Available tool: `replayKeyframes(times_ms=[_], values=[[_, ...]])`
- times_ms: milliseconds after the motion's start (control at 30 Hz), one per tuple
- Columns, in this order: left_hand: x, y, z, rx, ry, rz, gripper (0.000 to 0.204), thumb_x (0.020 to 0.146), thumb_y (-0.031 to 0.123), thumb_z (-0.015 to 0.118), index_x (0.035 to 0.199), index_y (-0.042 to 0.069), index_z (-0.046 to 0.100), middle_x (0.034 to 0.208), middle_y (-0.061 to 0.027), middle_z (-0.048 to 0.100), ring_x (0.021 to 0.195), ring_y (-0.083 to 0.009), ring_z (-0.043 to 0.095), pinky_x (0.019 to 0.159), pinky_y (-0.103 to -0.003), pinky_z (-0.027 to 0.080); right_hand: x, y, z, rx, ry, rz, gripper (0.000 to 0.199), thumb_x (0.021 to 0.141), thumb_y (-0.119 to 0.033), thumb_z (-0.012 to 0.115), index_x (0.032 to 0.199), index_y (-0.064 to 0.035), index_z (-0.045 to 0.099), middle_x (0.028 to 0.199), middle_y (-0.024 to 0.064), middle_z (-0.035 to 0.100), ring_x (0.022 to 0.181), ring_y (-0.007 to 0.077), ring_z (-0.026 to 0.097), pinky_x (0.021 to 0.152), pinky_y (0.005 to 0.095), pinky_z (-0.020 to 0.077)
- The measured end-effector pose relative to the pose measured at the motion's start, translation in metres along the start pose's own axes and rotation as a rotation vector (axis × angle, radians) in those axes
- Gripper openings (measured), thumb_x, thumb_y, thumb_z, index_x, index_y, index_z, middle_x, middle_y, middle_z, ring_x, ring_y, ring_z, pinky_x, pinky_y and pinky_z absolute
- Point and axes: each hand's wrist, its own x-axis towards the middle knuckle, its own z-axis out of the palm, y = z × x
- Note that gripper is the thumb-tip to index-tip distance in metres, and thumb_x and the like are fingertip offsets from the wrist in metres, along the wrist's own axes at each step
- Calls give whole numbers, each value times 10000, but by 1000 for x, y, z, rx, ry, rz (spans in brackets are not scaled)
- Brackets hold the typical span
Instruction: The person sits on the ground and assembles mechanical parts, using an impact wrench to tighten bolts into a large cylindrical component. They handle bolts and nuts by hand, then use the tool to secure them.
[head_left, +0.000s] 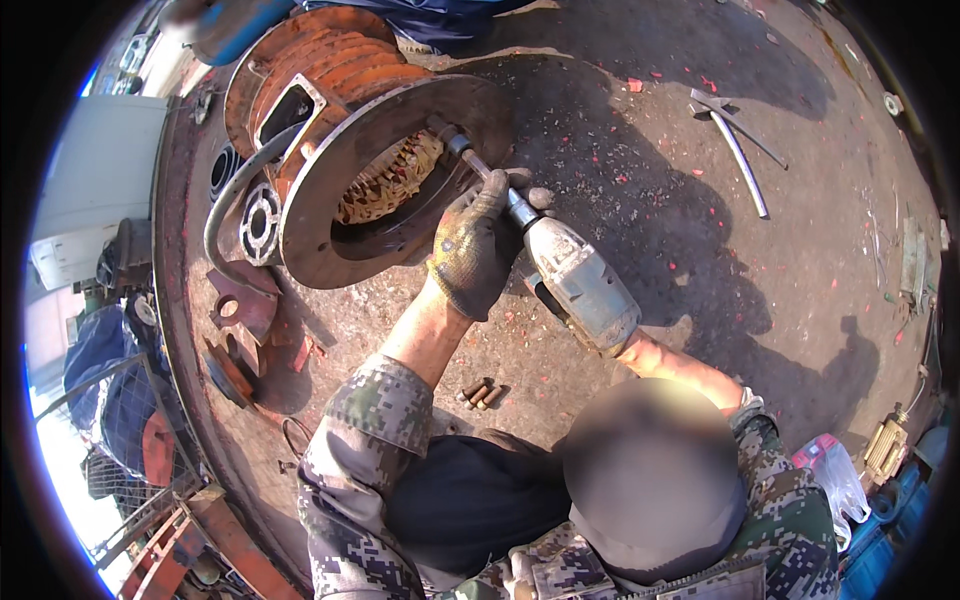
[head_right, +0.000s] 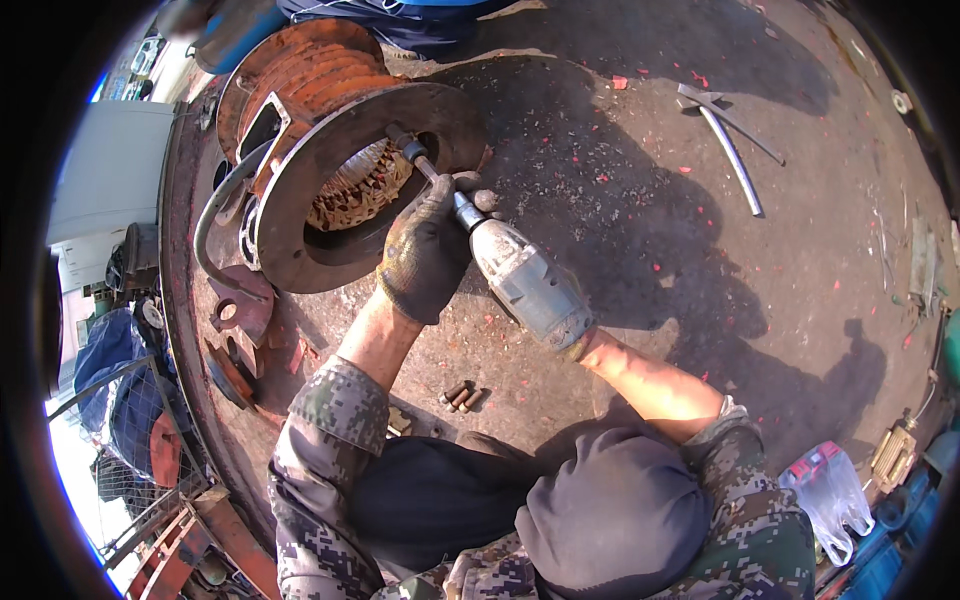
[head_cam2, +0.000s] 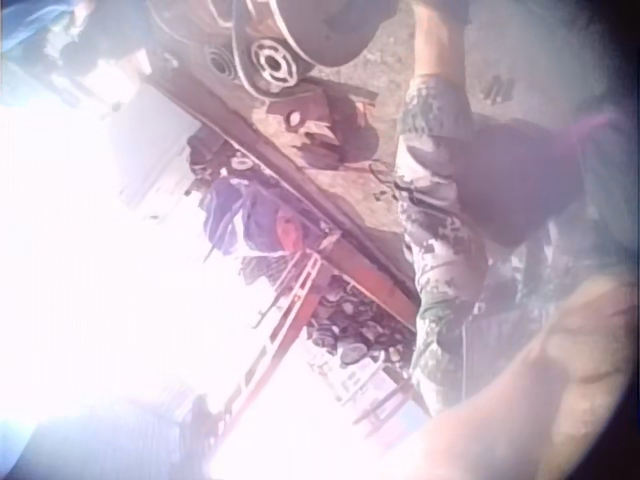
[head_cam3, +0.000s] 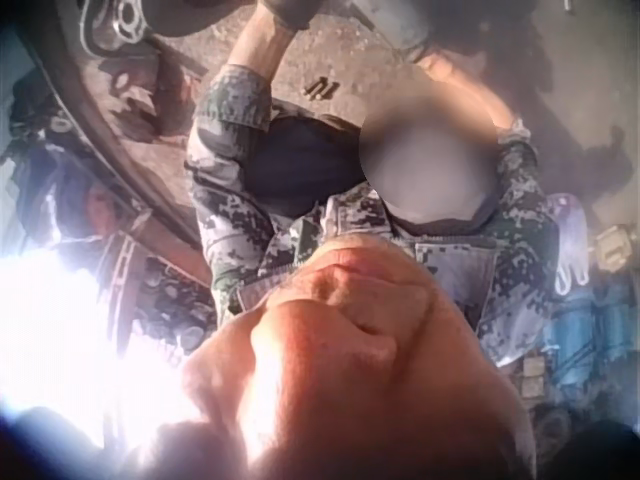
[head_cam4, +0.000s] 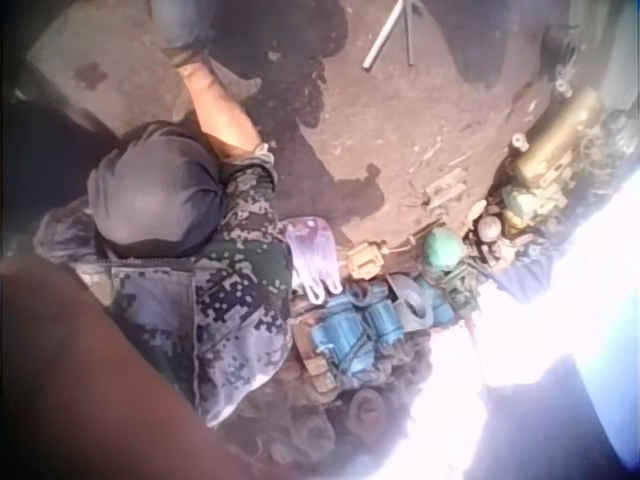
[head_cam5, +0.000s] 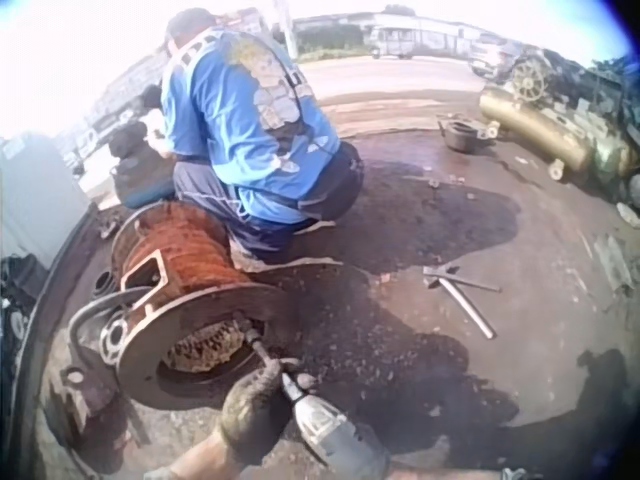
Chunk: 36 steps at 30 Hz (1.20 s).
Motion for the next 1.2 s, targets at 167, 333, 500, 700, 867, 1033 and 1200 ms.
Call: replayKeyframes(times_ms=[167, 333, 500, 700, 867, 1033, 1200], values=[[-3, 4, -3, 106, 70, 18, 402, 1141, 325, 454, 1293, -23, 585, 1104, -138, 687, 1023, -230, 658, 960, -384, 548, 3, -8, 7, -221, -10, -95, 458, 1078, -144, 556, 1519, -32, 505, 1448, 109, 613, 1246, 201, 654, 1056, 334, 556], [-2, 10, 4, 168, 98, 7, 408, 1131, 329, 485, 1305, -27, 582, 1088, -143, 698, 995, -228, 675, 936, -377, 565, 3, -13, 14, 530, -100, -66, 615, 1051, -364, 585, 1534, 1, 471, 1484, 151, 581, 1291, 257, 628, 1109, 386, 527], [-1, 11, 17, 404, 377, 5, 360, 1088, 324, 598, 1192, -18, 640, 1005, -119, 710, 903, -203, 688, 851, -345, 586, 1, -29, 4, 427, 45, 231, 737, 1002, -426, 651, 1558, 8, 437, 1563, 184, 501, 1408, 291, 530, 1203, 439, 432], [5, 14, 17, 364, 381, 18, 327, 1073, 297, 628, 1178, -13, 634, 997, -115, 704, 861, -207, 679, 823, -356, 592, -9, -10, 5, 463, -148, -158, 1065, 777, -599, 851, 1547, 18, 451, 1553, 195, 506, 1431, 288, 514, 1208, 414, 397], [10, 8, 21, 173, 222, 9, 401, 1083, 321, 601, 1273, -31, 577, 1046, -125, 687, 882, -226, 683, 825, -375, 598, 2, 16, -9, -113, -2, -78, 759, 988, -351, 695, 1561, 51, 402, 1561, 225, 483, 1435, 288, 503, 1190, 428, 432], [-2, 12, 22, 208, 285, -15, 463, 1088, 358, 579, 1344, -25, 535, 1051, -133, 677, 953, -249, 691, 861, -391, 598, 9, 5, 2, 611, -301, -91, 697, 1063, -361, 561, 1603, 19, 336, 1633, 180, 399, 1509, 280, 400, 1259, 420, 336], [6, 6, 26, 144, 204, 11, 535, 1084, 408, 572, 1380, -34, 514, 1080, -146, 682, 980, -253, 700, 860, -394, 606, 9, -23, 1, 666, -299, -97, 717, 1084, -341, 584, 1644, -28, 265, 1670, 133, 348, 1538, 242, 344, 1281, 399, 295]])
